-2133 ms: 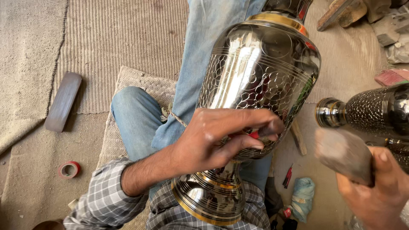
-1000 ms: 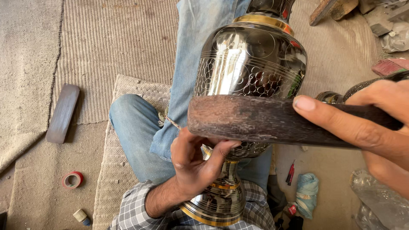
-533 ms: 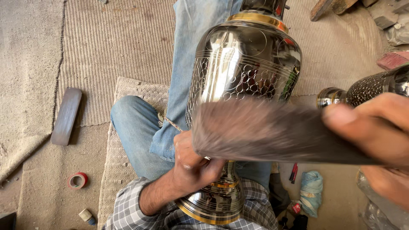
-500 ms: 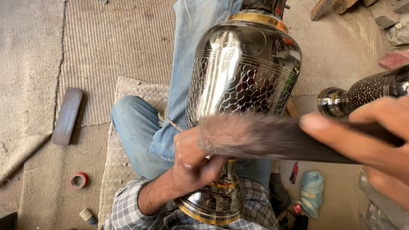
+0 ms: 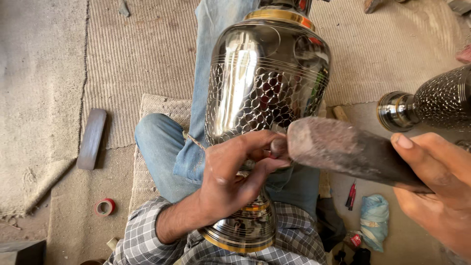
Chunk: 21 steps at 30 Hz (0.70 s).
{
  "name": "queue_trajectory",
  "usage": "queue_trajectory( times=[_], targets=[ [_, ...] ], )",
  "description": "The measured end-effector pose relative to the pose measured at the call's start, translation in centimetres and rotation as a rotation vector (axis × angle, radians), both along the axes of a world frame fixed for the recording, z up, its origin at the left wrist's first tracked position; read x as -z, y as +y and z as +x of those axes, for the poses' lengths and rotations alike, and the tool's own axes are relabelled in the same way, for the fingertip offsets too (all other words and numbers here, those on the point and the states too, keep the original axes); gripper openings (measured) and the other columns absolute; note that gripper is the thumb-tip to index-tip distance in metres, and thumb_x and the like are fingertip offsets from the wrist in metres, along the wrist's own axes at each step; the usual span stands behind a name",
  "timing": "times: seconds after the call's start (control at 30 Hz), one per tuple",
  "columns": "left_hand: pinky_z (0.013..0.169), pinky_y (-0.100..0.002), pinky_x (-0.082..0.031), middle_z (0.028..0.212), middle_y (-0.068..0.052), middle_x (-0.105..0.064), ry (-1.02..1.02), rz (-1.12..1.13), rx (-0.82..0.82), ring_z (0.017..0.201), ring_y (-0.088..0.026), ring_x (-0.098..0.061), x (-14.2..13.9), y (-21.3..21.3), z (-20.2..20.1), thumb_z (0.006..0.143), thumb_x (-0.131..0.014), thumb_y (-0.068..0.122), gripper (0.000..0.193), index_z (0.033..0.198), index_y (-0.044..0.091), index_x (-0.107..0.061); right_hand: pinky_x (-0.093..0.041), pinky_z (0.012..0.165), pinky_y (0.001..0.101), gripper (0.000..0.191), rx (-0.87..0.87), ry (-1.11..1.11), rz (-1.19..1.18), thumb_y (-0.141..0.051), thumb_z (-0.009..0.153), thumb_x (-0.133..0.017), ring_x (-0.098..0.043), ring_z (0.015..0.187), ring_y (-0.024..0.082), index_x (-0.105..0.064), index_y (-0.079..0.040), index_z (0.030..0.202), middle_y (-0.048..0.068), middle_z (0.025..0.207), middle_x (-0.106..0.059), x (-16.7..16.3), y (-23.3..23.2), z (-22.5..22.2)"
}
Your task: The person sits on the floor holding a steel punch against the patterned body of a brass vase and strikes the punch with a wooden mallet, working repeatedly around the etched surface to chase the decorative design into the metal.
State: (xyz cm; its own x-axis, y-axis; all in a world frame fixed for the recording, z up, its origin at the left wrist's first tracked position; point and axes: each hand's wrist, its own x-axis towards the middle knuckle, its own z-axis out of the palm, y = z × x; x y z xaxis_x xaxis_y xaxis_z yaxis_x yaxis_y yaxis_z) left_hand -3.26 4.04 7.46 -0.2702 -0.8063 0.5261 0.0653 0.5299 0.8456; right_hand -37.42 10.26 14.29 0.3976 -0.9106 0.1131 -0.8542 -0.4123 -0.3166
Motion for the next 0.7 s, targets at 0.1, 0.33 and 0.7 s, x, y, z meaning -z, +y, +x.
queue_trajectory(
  times=[0.1, 0.33, 0.7],
  targets=[
    [0.076, -0.029, -0.064, 0.111, -0.011, -0.076, -0.131, -0.103, -0.061, 0.093, -0.018, -0.078, -0.3, 0.0, -0.1, 0.092, -0.079, -0.005, 0.034, 0.121, 0.001, -0.062, -0.049, 0.056, 0.0299, 0.090, 0.010, -0.019, -0.049, 0.015, 0.079, -0.072, -0.062, 0.068, 0.017, -0.039, -0.017, 0.156, 0.012, 0.104, -0.064, 0.8, 0.1, -0.3],
    [0.079, -0.027, -0.068, 0.110, -0.011, -0.074, -0.090, -0.089, -0.065, 0.097, -0.018, -0.080, 0.1, 0.4, 0.1, 0.095, -0.075, -0.011, 0.033, 0.121, -0.001, -0.057, -0.051, 0.059, 0.0261, 0.081, 0.136, -0.177, -0.026, 0.011, 0.081, -0.073, -0.062, 0.078, 0.018, -0.041, -0.016, 0.150, 0.013, 0.109, -0.064, -0.1, -0.5, 2.4],
    [0.065, -0.031, -0.059, 0.105, -0.008, -0.077, -0.373, -0.246, -0.011, 0.080, -0.017, -0.074, -0.6, -0.6, 0.4, 0.092, -0.079, 0.001, 0.035, 0.123, 0.004, -0.063, -0.057, 0.078, 0.0305, 0.072, 0.004, -0.416, 0.039, 0.010, 0.087, -0.060, -0.066, 0.092, 0.018, -0.034, -0.012, 0.151, 0.013, 0.119, -0.057, 0.5, -1.0, 2.2]
  ],
)
